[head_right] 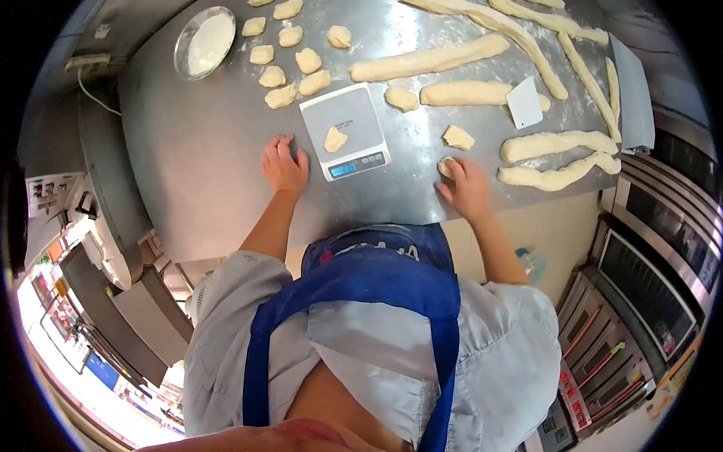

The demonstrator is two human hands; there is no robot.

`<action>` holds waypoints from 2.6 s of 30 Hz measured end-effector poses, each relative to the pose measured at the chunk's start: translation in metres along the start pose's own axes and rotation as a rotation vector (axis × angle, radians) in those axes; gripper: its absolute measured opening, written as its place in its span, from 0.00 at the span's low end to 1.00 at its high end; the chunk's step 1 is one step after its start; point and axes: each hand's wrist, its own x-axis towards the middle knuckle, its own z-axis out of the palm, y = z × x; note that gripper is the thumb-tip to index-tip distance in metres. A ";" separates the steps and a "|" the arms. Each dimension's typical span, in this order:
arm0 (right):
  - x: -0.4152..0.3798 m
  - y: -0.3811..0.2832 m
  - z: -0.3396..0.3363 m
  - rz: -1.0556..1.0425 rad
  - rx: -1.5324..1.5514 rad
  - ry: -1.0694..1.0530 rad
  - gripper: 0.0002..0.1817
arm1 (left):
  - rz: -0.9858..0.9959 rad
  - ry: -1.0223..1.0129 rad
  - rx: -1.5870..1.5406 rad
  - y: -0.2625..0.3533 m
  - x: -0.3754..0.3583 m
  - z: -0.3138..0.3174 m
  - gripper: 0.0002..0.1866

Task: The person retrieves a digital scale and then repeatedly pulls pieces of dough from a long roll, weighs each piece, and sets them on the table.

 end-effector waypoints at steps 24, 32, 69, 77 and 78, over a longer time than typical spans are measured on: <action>0.544 -0.046 0.227 -0.092 0.236 0.278 0.13 | -0.040 -0.094 -0.045 0.000 0.008 0.000 0.20; 0.346 0.028 0.116 -0.009 0.130 0.401 0.17 | -0.019 -0.088 -0.031 -0.003 0.003 0.004 0.21; 0.038 0.092 -0.086 -0.033 0.308 0.206 0.16 | -0.863 -0.276 -1.918 0.246 0.052 -0.041 0.13; -0.034 0.061 -0.016 -0.121 -0.111 0.051 0.17 | -0.836 -0.155 -1.836 0.182 -0.082 -0.073 0.15; -0.042 0.058 -0.005 -0.064 -0.122 0.004 0.20 | -0.830 -0.054 -1.785 0.167 -0.092 -0.079 0.15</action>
